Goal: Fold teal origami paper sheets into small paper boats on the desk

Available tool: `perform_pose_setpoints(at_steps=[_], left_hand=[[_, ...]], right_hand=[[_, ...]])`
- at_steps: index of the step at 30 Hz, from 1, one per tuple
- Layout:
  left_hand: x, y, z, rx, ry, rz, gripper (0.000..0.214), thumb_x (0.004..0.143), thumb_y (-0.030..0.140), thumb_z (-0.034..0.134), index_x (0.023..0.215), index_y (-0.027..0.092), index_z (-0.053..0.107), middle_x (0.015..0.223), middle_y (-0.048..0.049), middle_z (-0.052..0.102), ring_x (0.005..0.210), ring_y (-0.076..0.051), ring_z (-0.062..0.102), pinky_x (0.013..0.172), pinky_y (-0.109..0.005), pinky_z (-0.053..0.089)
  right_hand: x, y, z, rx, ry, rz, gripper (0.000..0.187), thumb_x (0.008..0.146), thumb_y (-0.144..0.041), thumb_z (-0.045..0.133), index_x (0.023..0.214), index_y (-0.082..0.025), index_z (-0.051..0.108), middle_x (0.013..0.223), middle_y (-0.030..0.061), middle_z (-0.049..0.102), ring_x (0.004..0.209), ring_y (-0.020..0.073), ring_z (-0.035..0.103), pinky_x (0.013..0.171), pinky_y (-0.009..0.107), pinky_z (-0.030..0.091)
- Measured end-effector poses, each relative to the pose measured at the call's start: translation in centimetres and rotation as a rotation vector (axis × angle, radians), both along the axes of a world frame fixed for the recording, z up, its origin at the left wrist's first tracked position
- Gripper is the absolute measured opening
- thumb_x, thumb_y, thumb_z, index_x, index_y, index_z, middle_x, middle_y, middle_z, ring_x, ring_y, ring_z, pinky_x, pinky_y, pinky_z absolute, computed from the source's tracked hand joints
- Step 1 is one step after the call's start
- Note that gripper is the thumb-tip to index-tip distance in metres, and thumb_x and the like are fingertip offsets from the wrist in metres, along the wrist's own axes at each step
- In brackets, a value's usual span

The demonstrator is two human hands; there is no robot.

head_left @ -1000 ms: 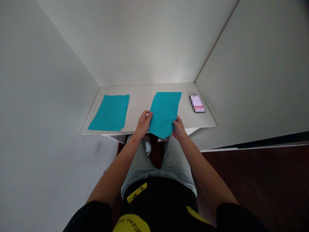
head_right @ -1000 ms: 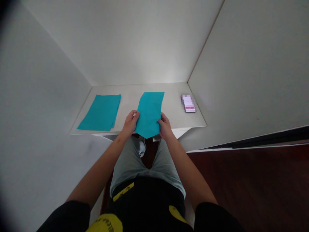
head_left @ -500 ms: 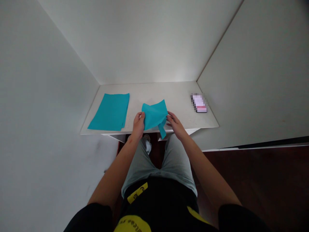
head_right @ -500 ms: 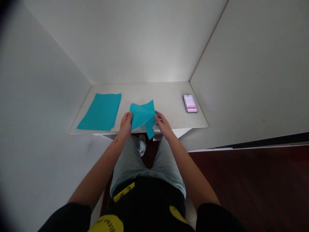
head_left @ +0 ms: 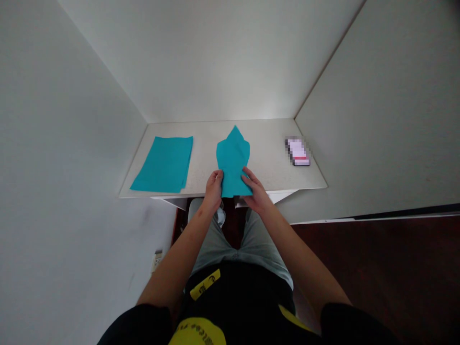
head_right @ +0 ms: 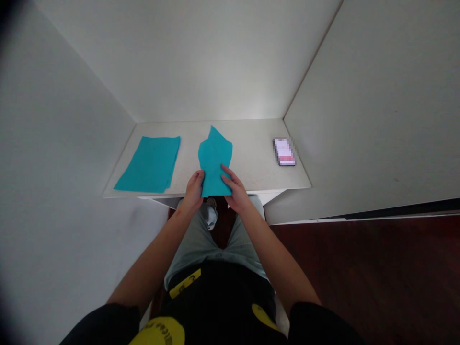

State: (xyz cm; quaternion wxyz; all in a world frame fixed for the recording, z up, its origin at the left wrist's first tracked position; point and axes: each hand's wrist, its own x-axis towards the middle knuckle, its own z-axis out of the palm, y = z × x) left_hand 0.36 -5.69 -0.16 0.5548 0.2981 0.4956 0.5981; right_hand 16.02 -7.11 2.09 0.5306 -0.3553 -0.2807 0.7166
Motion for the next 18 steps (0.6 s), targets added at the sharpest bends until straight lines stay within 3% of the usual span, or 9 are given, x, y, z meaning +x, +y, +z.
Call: perform_pose_setpoints(at_steps=[4, 10, 14, 18], left_hand=[[-1.1, -0.2, -0.2, 0.003, 0.126, 0.04, 0.047, 0.093, 0.068, 0.071, 0.099, 0.022, 0.064, 0.095, -0.0025, 0.072, 0.091, -0.02, 0.064, 0.083, -0.03, 0.052], [-4.1, -0.1, 0.9, -0.052, 0.492, 0.098, 0.031, 0.104, 0.054, 0.061, 0.1, 0.023, 0.063, 0.082, 0.0005, 0.065, 0.082, -0.02, 0.062, 0.076, -0.029, 0.048], [-6.0, 1.3, 1.3, -0.084, 0.704, 0.13, 0.022, 0.106, 0.044, 0.059, 0.098, 0.024, 0.061, 0.077, 0.0008, 0.064, 0.079, -0.021, 0.063, 0.078, -0.031, 0.048], [-7.1, 2.5, 1.1, -0.105, 0.888, 0.116, 0.019, 0.107, 0.04, 0.055, 0.101, 0.023, 0.061, 0.093, -0.0069, 0.072, 0.093, -0.027, 0.069, 0.092, -0.038, 0.051]], right_hand=[[1.9, 0.1, 1.3, 0.097, -0.167, -0.073, 0.068, 0.082, -0.054, 0.089, 0.144, -0.037, 0.069, 0.148, 0.0001, 0.072, 0.134, 0.0299, 0.068, 0.115, 0.052, 0.058], [6.8, 1.6, 2.1, 0.267, -0.613, -0.112, 0.062, 0.084, -0.057, 0.087, 0.14, -0.034, 0.076, 0.15, 0.0026, 0.071, 0.139, 0.0332, 0.064, 0.121, 0.056, 0.051], [9.8, 3.0, 1.0, 0.328, -0.795, -0.143, 0.059, 0.087, -0.054, 0.084, 0.141, -0.031, 0.076, 0.146, 0.005, 0.073, 0.134, 0.0336, 0.066, 0.117, 0.057, 0.053], [11.5, 4.7, -1.3, 0.341, -0.885, -0.122, 0.058, 0.087, -0.051, 0.079, 0.141, -0.028, 0.075, 0.142, 0.0083, 0.073, 0.113, 0.0307, 0.072, 0.102, 0.053, 0.062]])
